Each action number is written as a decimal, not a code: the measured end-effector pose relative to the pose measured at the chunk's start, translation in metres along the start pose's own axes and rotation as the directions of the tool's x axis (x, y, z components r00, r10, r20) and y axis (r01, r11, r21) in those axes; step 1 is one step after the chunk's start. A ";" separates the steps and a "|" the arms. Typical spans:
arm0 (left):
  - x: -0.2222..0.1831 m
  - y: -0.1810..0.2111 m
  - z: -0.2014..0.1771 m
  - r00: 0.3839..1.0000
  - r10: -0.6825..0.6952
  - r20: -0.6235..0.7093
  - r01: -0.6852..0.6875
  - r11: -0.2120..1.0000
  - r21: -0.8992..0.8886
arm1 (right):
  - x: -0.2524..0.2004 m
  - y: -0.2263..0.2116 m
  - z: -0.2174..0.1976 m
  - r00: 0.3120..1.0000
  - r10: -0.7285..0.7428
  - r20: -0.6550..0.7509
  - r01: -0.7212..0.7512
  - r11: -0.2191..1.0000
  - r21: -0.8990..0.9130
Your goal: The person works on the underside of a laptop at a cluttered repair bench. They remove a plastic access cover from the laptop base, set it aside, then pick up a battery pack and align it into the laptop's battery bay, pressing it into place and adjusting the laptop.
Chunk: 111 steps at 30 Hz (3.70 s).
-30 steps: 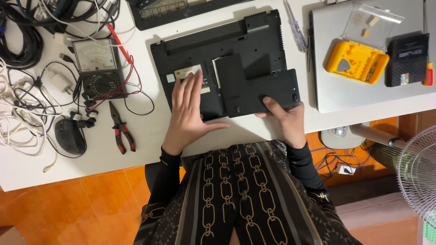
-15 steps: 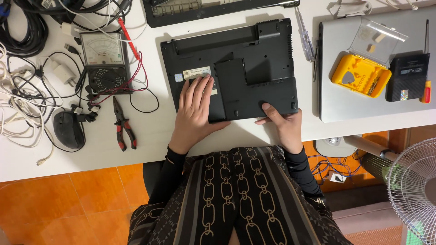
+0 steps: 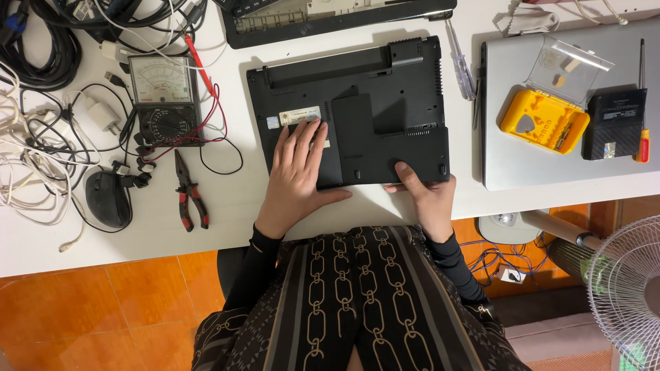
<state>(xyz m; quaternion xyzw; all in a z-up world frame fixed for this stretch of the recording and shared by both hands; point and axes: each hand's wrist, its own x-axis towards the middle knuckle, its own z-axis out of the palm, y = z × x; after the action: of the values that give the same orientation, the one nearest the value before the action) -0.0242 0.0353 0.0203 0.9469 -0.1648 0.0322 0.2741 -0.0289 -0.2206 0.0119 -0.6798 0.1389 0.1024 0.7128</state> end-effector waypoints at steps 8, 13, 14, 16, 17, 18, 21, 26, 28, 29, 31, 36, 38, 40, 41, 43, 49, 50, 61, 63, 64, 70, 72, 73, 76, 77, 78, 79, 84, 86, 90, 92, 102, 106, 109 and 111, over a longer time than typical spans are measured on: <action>0.010 -0.001 -0.003 0.999 0.032 -0.005 -0.032 0.999 0.037 | 0.000 -0.009 0.001 1.000 -0.026 0.017 0.026 1.000 -0.017; 0.015 -0.007 -0.001 0.999 0.053 0.005 -0.053 0.997 0.051 | -0.007 -0.015 0.006 1.000 0.026 -0.013 -0.028 0.992 -0.125; 0.016 -0.008 -0.002 0.999 0.054 0.005 -0.054 0.997 0.051 | -0.008 -0.016 0.007 1.000 0.026 -0.014 -0.027 0.992 -0.125; 0.018 -0.009 -0.003 0.998 0.063 0.026 -0.063 0.997 0.033 | -0.010 -0.019 0.009 0.999 0.032 -0.032 -0.036 0.991 -0.131; 0.019 -0.012 -0.002 0.998 0.063 0.029 -0.064 0.997 0.030 | -0.009 -0.021 0.009 0.999 0.035 -0.035 -0.039 0.991 -0.131; 0.020 -0.015 -0.001 0.995 0.079 0.059 -0.081 0.996 0.029 | -0.009 -0.022 0.010 0.999 0.043 -0.030 -0.046 0.989 -0.137; 0.026 -0.021 -0.003 0.985 0.108 0.134 -0.110 0.994 0.007 | -0.007 -0.024 0.011 0.999 0.048 -0.019 -0.050 0.989 -0.139; 0.043 -0.024 -0.005 0.969 0.108 0.224 -0.096 0.993 -0.062 | -0.008 -0.019 0.003 0.999 0.042 0.020 -0.038 0.986 -0.163; 0.048 -0.025 -0.005 0.963 0.157 0.217 -0.126 0.980 -0.152 | -0.010 -0.021 0.005 0.998 -0.009 0.069 0.024 0.975 -0.220; 0.047 -0.024 -0.004 0.963 0.156 0.219 -0.124 0.980 -0.154 | -0.010 -0.022 0.005 0.998 -0.006 0.069 0.021 0.975 -0.222; 0.046 -0.023 -0.004 0.970 0.148 0.195 -0.110 0.974 -0.196 | -0.009 -0.023 0.006 0.999 0.007 0.049 0.005 0.971 -0.238; 0.043 -0.029 0.001 0.970 0.154 0.189 -0.110 0.968 -0.225 | -0.004 -0.017 -0.003 0.996 0.036 0.077 -0.019 0.979 -0.202; 0.042 -0.030 -0.001 0.968 0.173 0.183 -0.127 0.963 -0.236 | -0.001 -0.016 -0.005 0.993 0.035 0.112 -0.016 0.987 -0.161; 0.042 -0.026 -0.005 0.969 0.118 0.218 -0.064 0.969 -0.237 | 0.001 -0.015 -0.004 0.996 0.067 0.066 -0.059 0.991 -0.116; 0.042 -0.027 -0.004 0.969 0.118 0.219 -0.064 0.969 -0.238 | 0.001 -0.012 -0.005 0.996 0.068 0.064 -0.060 0.991 -0.117; 0.043 -0.028 -0.003 0.972 0.149 0.180 -0.102 0.964 -0.246 | 0.002 -0.008 -0.006 0.996 0.062 0.057 -0.058 0.996 -0.071; 0.044 -0.029 0.002 0.969 0.199 0.143 -0.172 0.968 -0.182 | -0.003 -0.012 -0.005 0.994 0.012 0.107 0.007 0.983 -0.181; 0.044 -0.028 0.001 0.969 0.203 0.140 -0.177 0.968 -0.178 | -0.003 -0.014 -0.004 0.994 0.006 0.107 0.014 0.984 -0.179; 0.045 -0.021 -0.002 0.981 0.123 0.151 -0.105 0.987 -0.122 | 0.003 -0.007 -0.001 0.992 -0.037 0.117 0.063 0.973 -0.221; 0.048 -0.018 -0.005 0.982 0.076 0.175 -0.055 0.991 -0.121 | 0.007 -0.001 -0.001 0.994 -0.023 0.103 0.035 0.992 -0.124; 0.048 -0.016 -0.005 0.977 0.022 0.210 0.006 0.992 -0.129 | 0.006 0.003 -0.002 0.996 0.012 0.090 -0.009 1.000 -0.030; 0.046 -0.015 -0.003 0.987 0.048 0.153 -0.029 0.992 -0.121 | 0.003 -0.002 0.002 0.996 0.014 0.085 -0.010 0.999 -0.049; 0.044 -0.016 0.000 0.988 0.075 0.134 -0.064 0.994 -0.089 | 0.004 -0.002 0.002 0.996 0.000 0.092 0.005 0.998 -0.055; 0.043 -0.017 0.000 0.988 0.097 0.117 -0.090 0.994 -0.062 | 0.006 -0.004 0.002 0.995 -0.006 0.101 0.013 0.998 -0.067; 0.043 -0.020 0.006 0.988 0.126 0.090 -0.125 0.992 -0.015 | 0.009 0.000 0.001 0.997 -0.002 0.081 0.003 1.000 -0.017; 0.044 -0.020 0.005 0.989 0.132 0.074 -0.132 0.991 0.002 | 0.011 -0.001 0.002 0.996 -0.024 0.090 0.025 1.000 -0.011; 0.043 -0.019 0.005 0.988 0.123 0.097 -0.125 0.992 0.014 | 0.009 0.000 0.001 0.997 0.017 0.078 -0.014 0.999 -0.050; 0.043 -0.019 0.006 0.986 0.113 0.120 -0.117 0.993 0.027 | 0.008 0.001 0.001 0.996 0.058 0.064 -0.053 0.995 -0.088; 0.042 -0.017 0.004 0.983 0.168 0.078 -0.170 0.985 0.020 | 0.005 -0.005 0.006 0.997 -0.003 0.078 0.013 0.992 -0.126; 0.041 -0.017 0.004 0.982 0.172 0.079 -0.173 0.985 0.009 | 0.004 -0.005 0.006 0.998 -0.011 0.063 0.023 0.983 -0.184; 0.045 -0.018 0.002 0.982 0.170 0.085 -0.169 0.985 -0.022 | 0.003 -0.007 0.007 0.999 0.015 0.052 -0.007 0.990 -0.143; 0.045 -0.018 -0.002 0.983 0.130 0.127 -0.121 0.990 -0.074 | 0.000 -0.010 0.009 0.998 0.054 0.032 -0.048 0.985 -0.164; 0.035 -0.026 0.003 0.996 0.063 -0.057 -0.080 0.917 -0.392 | -0.006 -0.016 0.014 0.998 -0.018 0.053 0.024 0.993 -0.119; 0.036 -0.026 0.005 0.993 0.102 -0.051 -0.113 0.941 -0.319 | -0.006 -0.019 0.015 0.999 0.006 0.035 -0.002 0.991 -0.132; 0.038 -0.023 0.005 0.996 0.087 0.000 -0.086 0.980 -0.180 | -0.005 -0.019 0.013 0.999 0.001 0.048 0.009 0.980 -0.199; 0.035 -0.028 0.013 0.992 0.122 -0.020 -0.124 0.977 -0.172 | -0.004 -0.013 0.009 0.998 0.011 0.055 -0.001 0.986 -0.168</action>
<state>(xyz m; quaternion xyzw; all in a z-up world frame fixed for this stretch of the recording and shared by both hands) 0.0179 0.0404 0.0008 0.9073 -0.2241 0.0390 0.3536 -0.0272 -0.2122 0.0262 -0.7338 0.1121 0.1347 0.6564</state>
